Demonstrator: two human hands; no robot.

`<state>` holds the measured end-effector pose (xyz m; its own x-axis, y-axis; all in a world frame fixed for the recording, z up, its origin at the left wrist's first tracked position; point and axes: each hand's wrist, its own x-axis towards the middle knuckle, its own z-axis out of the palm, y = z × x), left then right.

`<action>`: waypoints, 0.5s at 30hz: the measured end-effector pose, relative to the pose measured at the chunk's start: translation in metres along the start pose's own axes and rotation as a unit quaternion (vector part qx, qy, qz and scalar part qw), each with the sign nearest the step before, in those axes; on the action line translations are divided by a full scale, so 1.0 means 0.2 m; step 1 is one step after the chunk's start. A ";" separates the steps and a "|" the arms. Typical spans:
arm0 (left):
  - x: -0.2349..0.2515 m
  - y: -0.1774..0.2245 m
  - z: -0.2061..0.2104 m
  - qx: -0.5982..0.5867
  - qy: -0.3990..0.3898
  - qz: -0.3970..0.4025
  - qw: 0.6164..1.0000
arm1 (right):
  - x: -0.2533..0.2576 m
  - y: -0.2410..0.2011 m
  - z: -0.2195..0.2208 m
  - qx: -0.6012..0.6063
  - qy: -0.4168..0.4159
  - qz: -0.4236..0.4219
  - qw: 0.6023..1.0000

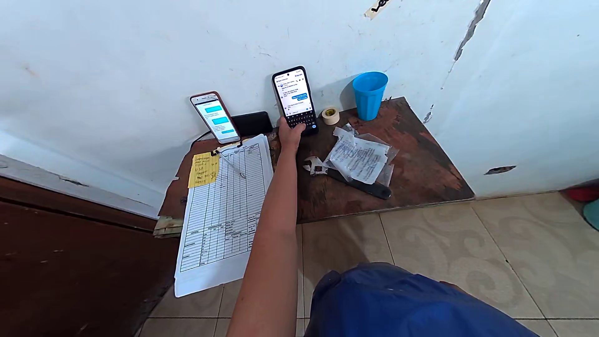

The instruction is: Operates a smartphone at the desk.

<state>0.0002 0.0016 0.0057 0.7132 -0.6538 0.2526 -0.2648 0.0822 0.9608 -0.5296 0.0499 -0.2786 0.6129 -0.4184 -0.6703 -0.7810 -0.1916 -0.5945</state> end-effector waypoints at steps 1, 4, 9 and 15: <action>0.00 0.01 0.00 0.001 -0.004 -0.002 1.000 | -0.03 -0.17 -0.06 0.021 -0.065 0.148 0.987; 0.00 0.02 -0.02 -0.021 0.012 -0.014 1.000 | 0.20 0.13 0.07 0.069 -0.026 0.214 0.974; 0.00 0.00 -0.03 -0.052 0.031 -0.018 0.998 | 0.42 0.41 0.18 0.059 -0.006 0.217 0.974; 0.00 0.01 -0.02 -0.050 0.030 -0.010 0.998 | 0.41 0.43 0.19 0.077 -0.003 0.216 0.973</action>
<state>0.0020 0.0053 0.0082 0.7563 -0.6102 0.2361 -0.1852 0.1464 0.9717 -0.5426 0.0335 -0.4016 0.2315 -0.4248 -0.8752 -0.9393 0.1365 -0.3147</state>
